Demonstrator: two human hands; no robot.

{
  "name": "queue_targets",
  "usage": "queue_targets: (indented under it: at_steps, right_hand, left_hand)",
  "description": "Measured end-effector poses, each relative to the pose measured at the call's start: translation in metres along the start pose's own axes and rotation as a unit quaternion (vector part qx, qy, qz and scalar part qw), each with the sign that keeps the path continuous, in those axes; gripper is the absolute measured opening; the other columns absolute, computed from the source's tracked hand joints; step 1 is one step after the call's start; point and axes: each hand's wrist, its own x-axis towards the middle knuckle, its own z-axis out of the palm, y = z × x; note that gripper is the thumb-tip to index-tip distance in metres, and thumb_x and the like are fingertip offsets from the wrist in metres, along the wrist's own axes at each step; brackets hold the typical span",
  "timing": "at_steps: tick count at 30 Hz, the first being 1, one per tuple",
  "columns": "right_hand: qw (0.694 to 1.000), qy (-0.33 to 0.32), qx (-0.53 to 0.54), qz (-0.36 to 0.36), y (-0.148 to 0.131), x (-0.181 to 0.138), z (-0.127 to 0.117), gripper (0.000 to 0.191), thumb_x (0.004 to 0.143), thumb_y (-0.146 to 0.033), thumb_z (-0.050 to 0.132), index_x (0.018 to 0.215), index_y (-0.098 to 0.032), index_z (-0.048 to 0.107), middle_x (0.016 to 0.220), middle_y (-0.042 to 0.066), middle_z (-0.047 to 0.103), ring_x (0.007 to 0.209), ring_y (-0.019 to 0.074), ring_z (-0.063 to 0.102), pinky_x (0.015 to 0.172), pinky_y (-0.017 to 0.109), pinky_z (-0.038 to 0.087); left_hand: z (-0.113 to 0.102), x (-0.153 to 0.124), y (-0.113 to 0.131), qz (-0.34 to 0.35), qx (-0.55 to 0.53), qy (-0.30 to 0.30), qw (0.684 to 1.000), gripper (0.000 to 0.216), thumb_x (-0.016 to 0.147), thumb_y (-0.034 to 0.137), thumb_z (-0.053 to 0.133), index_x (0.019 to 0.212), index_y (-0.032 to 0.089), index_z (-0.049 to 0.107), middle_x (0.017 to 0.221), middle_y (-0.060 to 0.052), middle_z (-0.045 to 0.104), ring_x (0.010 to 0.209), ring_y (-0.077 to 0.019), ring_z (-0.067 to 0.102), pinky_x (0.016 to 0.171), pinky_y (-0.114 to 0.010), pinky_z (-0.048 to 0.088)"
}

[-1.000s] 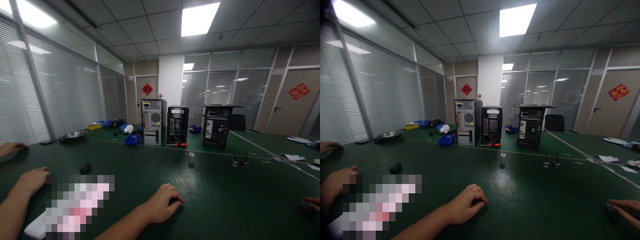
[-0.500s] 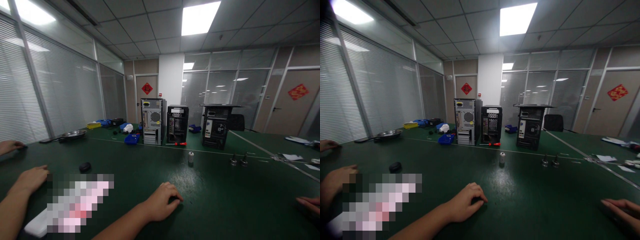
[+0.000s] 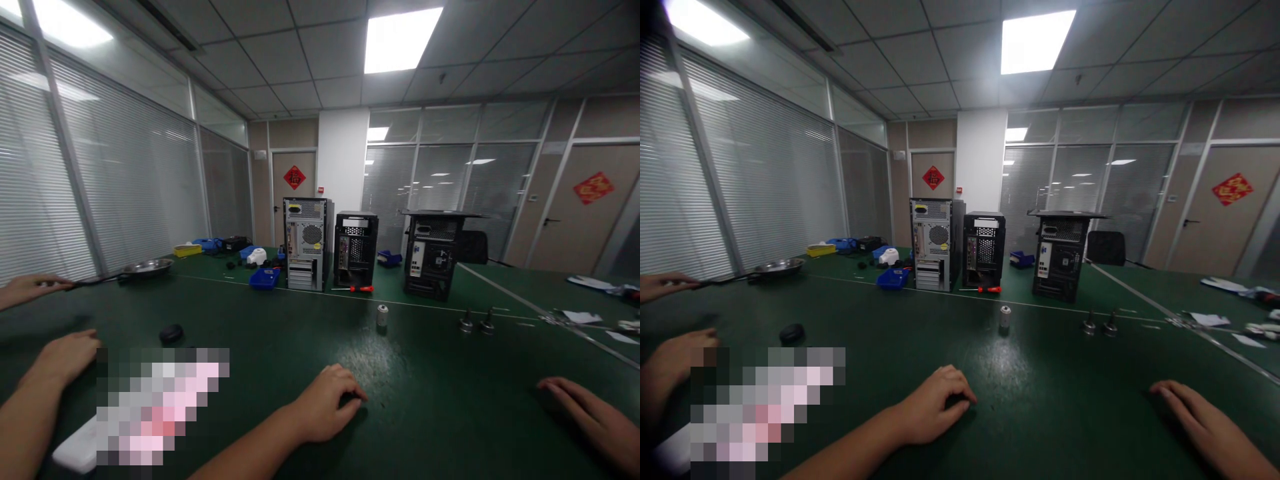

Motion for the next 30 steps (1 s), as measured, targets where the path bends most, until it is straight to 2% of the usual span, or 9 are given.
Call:
queue_targets:
  at_steps: [2, 5, 7, 9, 11, 13, 17, 22, 30]
  right_hand:
    - [0.998, -0.057, 0.035, -0.002, -0.042, 0.0, 0.015, 0.06, 0.091, -0.074, 0.046, 0.117, -0.024, 0.068, 0.126, 0.013, 0.046, 0.117, 0.0244, 0.047, 0.098, 0.038, 0.042]
    - [0.994, -0.098, 0.052, -0.024, -0.129, -0.005, 0.044, 0.071, 0.082, -0.079, 0.055, 0.121, -0.021, 0.063, 0.122, 0.012, 0.048, 0.112, 0.0266, 0.048, 0.098, 0.037, 0.045]
    - [0.982, -0.157, 0.038, -0.096, -0.193, -0.014, 0.066, 0.062, 0.091, -0.074, 0.048, 0.116, -0.018, 0.06, 0.113, 0.011, 0.05, 0.102, 0.0247, 0.051, 0.091, 0.034, 0.048]
    - [0.961, -0.21, 0.016, -0.179, -0.252, -0.027, 0.091, 0.049, 0.102, -0.06, 0.035, 0.11, -0.017, 0.058, 0.107, 0.009, 0.05, 0.095, 0.0213, 0.051, 0.082, 0.031, 0.047]
    - [0.943, -0.219, 0.009, -0.252, -0.298, -0.041, 0.116, 0.039, 0.104, -0.046, 0.032, 0.107, -0.016, 0.057, 0.103, 0.008, 0.049, 0.092, 0.0192, 0.049, 0.081, 0.03, 0.043]
    - [0.933, -0.205, 0.029, -0.293, -0.328, -0.056, 0.14, 0.033, 0.102, -0.035, 0.03, 0.103, -0.014, 0.055, 0.1, 0.007, 0.048, 0.089, 0.018, 0.047, 0.079, 0.029, 0.04]
    - [0.928, -0.157, 0.083, -0.326, -0.348, -0.077, 0.166, 0.025, 0.102, -0.026, 0.032, 0.101, -0.011, 0.053, 0.099, 0.007, 0.045, 0.091, 0.0174, 0.045, 0.08, 0.029, 0.037]
    - [0.923, -0.154, 0.093, -0.339, -0.345, -0.083, 0.167, 0.012, 0.095, -0.012, 0.044, 0.105, -0.011, 0.05, 0.102, 0.005, 0.045, 0.092, 0.0163, 0.045, 0.082, 0.027, 0.037]
    - [0.935, -0.183, 0.094, -0.289, -0.34, -0.08, 0.165, 0.036, 0.087, 0.006, 0.068, 0.113, -0.014, 0.052, 0.108, 0.001, 0.045, 0.097, 0.0133, 0.046, 0.084, 0.023, 0.038]
  left_hand:
    - [0.0, 0.0, 0.0, 0.0, 0.001, 0.003, 1.0, 0.019, 0.09, 0.019, 0.061, 0.105, 0.024, 0.072, 0.101, -0.003, 0.069, 0.101, -0.0205, 0.059, 0.095, -0.035, 0.04]
    - [0.0, -0.001, 0.002, -0.009, 0.002, 0.004, 1.0, 0.019, 0.09, 0.019, 0.062, 0.105, 0.024, 0.071, 0.101, -0.003, 0.069, 0.101, -0.0207, 0.058, 0.094, -0.035, 0.04]
    - [-0.001, -0.002, 0.003, -0.014, 0.001, 0.006, 1.0, 0.019, 0.089, 0.019, 0.063, 0.106, 0.024, 0.071, 0.102, -0.002, 0.069, 0.103, -0.0208, 0.058, 0.094, -0.034, 0.04]
    - [-0.001, -0.002, 0.003, -0.017, 0.003, 0.008, 1.0, 0.019, 0.09, 0.02, 0.062, 0.107, 0.024, 0.07, 0.104, -0.003, 0.069, 0.103, -0.0206, 0.058, 0.094, -0.034, 0.039]
    - [-0.001, -0.001, 0.003, -0.017, 0.008, 0.009, 1.0, 0.018, 0.094, 0.023, 0.059, 0.108, 0.024, 0.069, 0.103, -0.003, 0.068, 0.103, -0.0204, 0.057, 0.093, -0.034, 0.039]
    - [0.0, 0.0, 0.002, -0.015, 0.016, 0.006, 1.0, 0.018, 0.098, 0.028, 0.053, 0.106, 0.023, 0.069, 0.102, -0.003, 0.068, 0.101, -0.0203, 0.057, 0.092, -0.034, 0.039]
    - [0.0, 0.0, 0.003, 0.011, 0.026, -0.014, 1.0, 0.023, 0.1, 0.033, 0.049, 0.096, 0.021, 0.067, 0.099, -0.004, 0.067, 0.099, -0.0205, 0.057, 0.09, -0.033, 0.039]
    - [0.002, 0.0, 0.008, 0.053, 0.011, -0.03, 0.998, 0.017, 0.098, 0.033, 0.053, 0.097, 0.022, 0.067, 0.103, -0.004, 0.068, 0.101, -0.0208, 0.057, 0.093, -0.035, 0.039]
    - [0.003, 0.002, 0.008, 0.025, 0.014, -0.027, 0.999, 0.01, 0.095, 0.03, 0.061, 0.095, 0.023, 0.068, 0.099, -0.003, 0.069, 0.1, -0.0205, 0.058, 0.092, -0.034, 0.038]
